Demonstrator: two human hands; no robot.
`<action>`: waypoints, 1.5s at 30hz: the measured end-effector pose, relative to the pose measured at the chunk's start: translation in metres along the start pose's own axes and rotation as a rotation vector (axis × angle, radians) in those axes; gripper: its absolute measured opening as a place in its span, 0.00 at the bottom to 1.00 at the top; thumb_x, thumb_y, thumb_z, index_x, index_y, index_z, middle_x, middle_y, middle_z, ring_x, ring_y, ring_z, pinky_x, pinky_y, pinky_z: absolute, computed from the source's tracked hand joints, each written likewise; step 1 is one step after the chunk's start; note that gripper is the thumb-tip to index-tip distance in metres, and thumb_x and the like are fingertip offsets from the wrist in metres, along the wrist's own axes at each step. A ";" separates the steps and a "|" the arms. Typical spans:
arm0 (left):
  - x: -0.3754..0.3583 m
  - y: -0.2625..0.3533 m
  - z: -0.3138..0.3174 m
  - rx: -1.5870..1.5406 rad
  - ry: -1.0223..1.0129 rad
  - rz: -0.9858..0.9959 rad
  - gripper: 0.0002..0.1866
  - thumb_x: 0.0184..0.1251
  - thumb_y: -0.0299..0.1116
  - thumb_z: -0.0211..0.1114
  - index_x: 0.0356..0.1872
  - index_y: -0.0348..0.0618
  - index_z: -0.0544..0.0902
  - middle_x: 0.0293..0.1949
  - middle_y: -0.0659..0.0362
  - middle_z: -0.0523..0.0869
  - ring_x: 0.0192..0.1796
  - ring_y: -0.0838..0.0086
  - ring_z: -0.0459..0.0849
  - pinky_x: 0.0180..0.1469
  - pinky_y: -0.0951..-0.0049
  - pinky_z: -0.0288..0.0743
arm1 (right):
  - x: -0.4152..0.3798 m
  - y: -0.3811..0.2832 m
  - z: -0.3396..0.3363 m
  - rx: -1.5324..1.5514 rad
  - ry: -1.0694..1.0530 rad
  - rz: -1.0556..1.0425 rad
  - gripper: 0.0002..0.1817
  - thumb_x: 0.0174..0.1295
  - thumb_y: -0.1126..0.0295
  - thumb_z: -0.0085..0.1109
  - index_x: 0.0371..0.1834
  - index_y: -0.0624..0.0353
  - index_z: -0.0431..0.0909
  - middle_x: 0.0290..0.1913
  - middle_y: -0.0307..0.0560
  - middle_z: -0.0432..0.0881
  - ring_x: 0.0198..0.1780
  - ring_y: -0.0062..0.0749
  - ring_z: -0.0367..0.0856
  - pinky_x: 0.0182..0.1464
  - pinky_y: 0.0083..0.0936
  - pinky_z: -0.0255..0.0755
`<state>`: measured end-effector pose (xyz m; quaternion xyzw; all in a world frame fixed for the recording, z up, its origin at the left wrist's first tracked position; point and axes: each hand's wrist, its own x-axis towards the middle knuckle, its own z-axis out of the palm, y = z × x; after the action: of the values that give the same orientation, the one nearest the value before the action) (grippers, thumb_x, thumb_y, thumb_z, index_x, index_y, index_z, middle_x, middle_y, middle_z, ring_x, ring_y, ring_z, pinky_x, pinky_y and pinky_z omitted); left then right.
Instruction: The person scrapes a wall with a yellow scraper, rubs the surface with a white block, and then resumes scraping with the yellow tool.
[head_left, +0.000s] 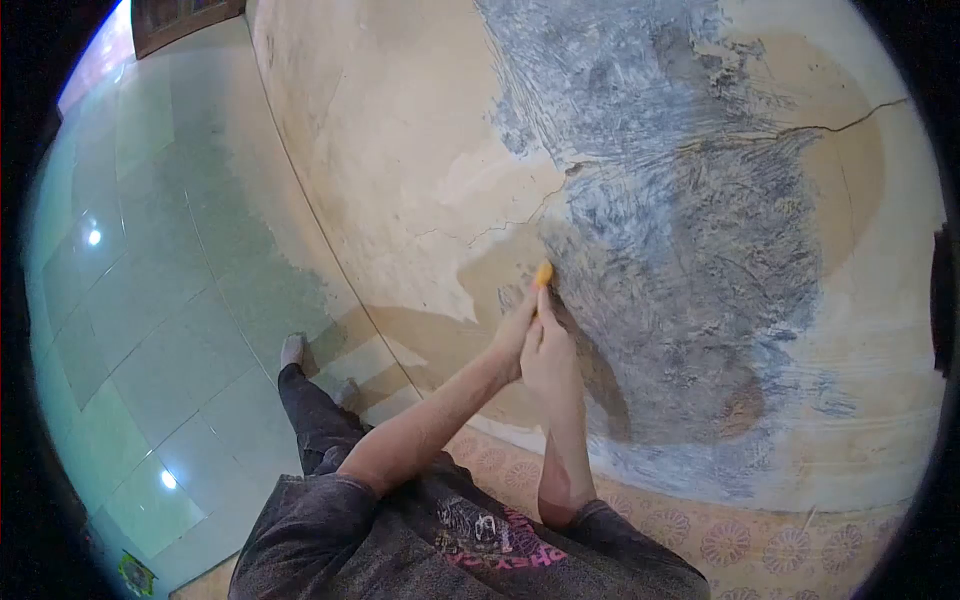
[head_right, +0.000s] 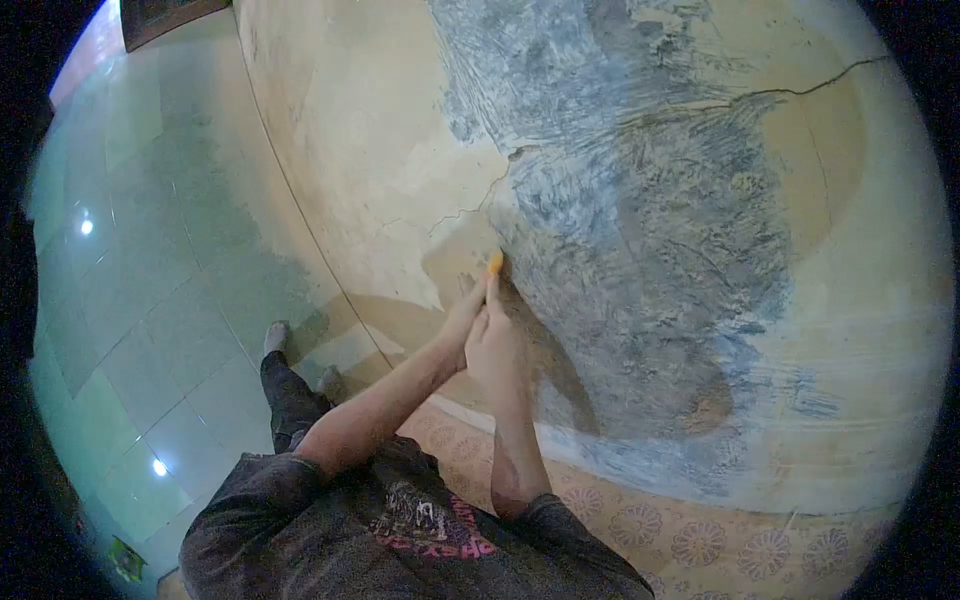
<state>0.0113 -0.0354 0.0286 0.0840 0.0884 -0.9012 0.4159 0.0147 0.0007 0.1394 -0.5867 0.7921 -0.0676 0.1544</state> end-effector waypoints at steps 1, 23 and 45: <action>-0.007 -0.007 0.005 0.055 0.052 -0.033 0.25 0.74 0.60 0.50 0.52 0.50 0.77 0.32 0.64 0.79 0.33 0.76 0.78 0.35 0.71 0.75 | -0.009 0.003 -0.005 0.010 0.023 0.000 0.25 0.70 0.68 0.39 0.71 0.54 0.64 0.50 0.72 0.78 0.51 0.63 0.79 0.50 0.45 0.74; -0.006 0.008 -0.007 0.070 -0.037 -0.114 0.25 0.71 0.62 0.53 0.48 0.50 0.77 0.30 0.65 0.78 0.32 0.77 0.78 0.34 0.70 0.77 | 0.001 0.017 0.009 -0.102 0.011 -0.063 0.30 0.70 0.67 0.41 0.76 0.56 0.54 0.32 0.70 0.81 0.33 0.61 0.82 0.35 0.47 0.75; 0.004 0.008 -0.016 -0.062 -0.171 -0.068 0.23 0.74 0.59 0.51 0.47 0.50 0.77 0.33 0.64 0.79 0.34 0.76 0.79 0.36 0.69 0.76 | 0.021 0.018 0.014 -0.208 -0.025 -0.049 0.28 0.71 0.67 0.41 0.75 0.49 0.59 0.37 0.71 0.81 0.34 0.60 0.83 0.36 0.44 0.75</action>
<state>0.0162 -0.0402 0.0116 -0.0094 0.0833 -0.9155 0.3936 -0.0028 -0.0126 0.1176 -0.6197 0.7781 0.0188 0.1008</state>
